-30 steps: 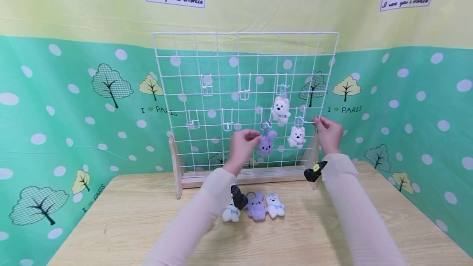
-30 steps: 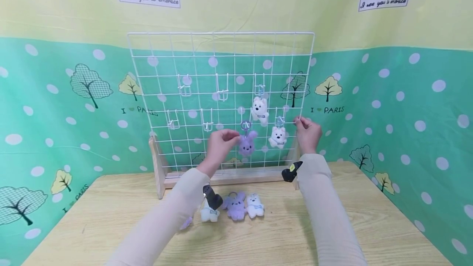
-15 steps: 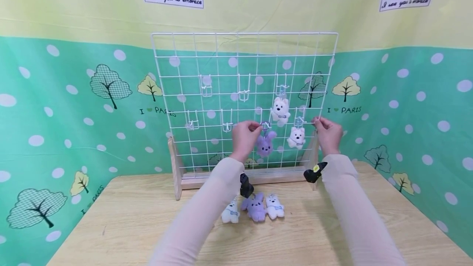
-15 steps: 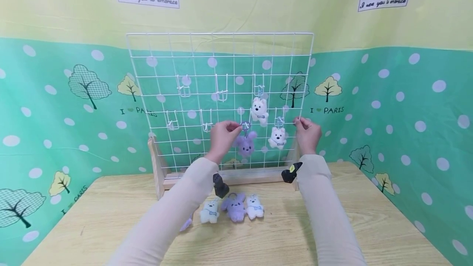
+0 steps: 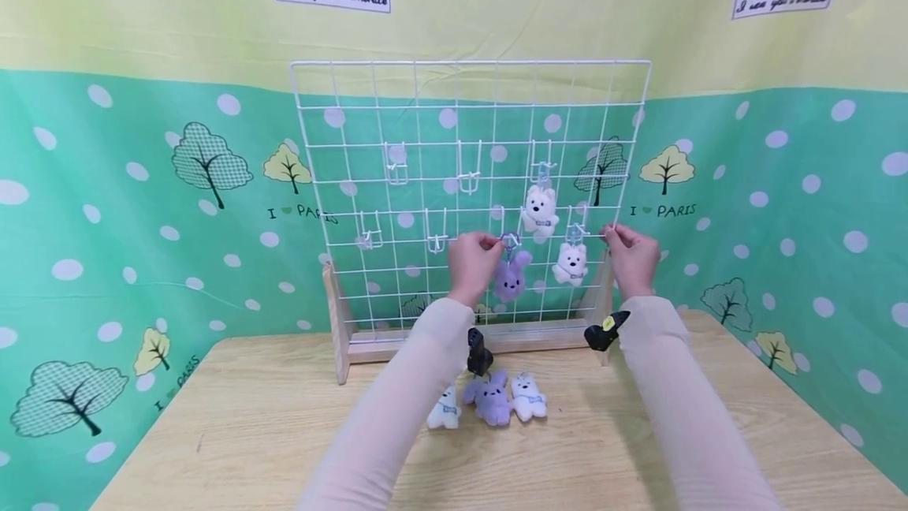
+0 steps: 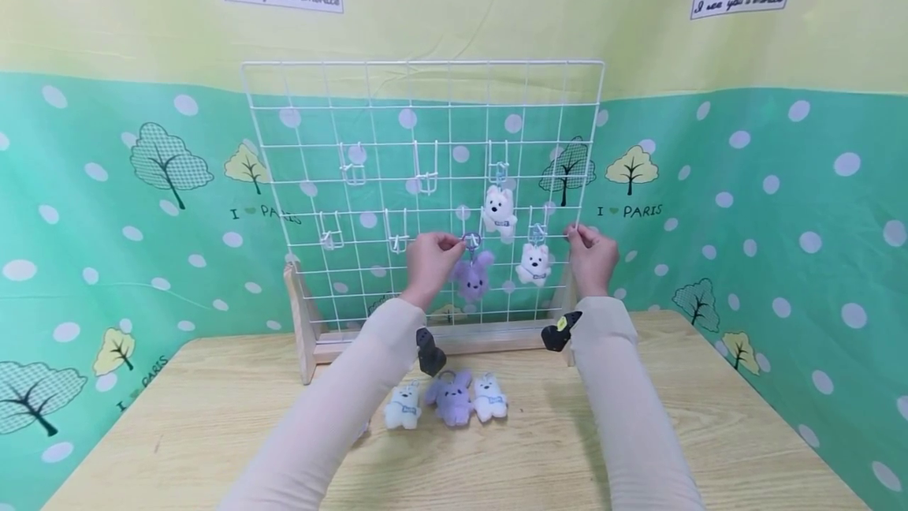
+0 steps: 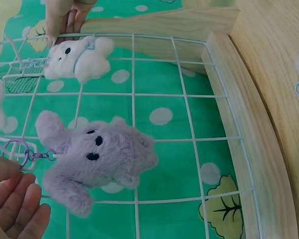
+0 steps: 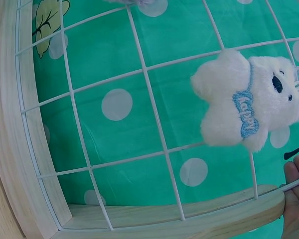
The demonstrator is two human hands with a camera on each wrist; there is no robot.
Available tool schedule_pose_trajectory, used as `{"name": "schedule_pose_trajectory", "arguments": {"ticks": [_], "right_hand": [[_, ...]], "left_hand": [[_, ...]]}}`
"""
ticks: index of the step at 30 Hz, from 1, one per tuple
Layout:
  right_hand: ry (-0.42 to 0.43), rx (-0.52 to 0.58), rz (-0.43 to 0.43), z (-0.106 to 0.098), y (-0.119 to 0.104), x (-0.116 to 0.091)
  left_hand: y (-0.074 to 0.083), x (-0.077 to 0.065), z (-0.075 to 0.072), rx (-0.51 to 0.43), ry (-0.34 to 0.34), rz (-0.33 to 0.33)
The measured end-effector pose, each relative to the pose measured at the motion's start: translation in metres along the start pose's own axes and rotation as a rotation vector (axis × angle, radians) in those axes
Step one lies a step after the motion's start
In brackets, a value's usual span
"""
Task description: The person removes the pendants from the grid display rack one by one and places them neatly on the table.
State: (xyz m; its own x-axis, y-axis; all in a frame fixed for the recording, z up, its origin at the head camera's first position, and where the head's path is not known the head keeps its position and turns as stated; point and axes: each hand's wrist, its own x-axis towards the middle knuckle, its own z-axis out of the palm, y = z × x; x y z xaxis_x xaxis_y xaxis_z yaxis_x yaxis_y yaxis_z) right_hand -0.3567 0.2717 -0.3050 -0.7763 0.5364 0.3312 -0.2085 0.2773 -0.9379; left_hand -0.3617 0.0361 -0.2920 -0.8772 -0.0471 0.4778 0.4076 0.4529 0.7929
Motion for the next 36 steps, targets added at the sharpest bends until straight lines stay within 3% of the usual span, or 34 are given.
{"name": "schedule_pose_trajectory", "arguments": {"ticks": [19, 36], "right_hand": [[0.0, 0.004, -0.019, 0.001, 0.002, 0.001], [-0.011, 0.004, -0.03, -0.001, 0.003, 0.002]], "left_hand": [[-0.012, 0.002, -0.012, -0.096, -0.06, 0.113], [-0.019, -0.003, -0.016, -0.278, -0.104, 0.149]]}}
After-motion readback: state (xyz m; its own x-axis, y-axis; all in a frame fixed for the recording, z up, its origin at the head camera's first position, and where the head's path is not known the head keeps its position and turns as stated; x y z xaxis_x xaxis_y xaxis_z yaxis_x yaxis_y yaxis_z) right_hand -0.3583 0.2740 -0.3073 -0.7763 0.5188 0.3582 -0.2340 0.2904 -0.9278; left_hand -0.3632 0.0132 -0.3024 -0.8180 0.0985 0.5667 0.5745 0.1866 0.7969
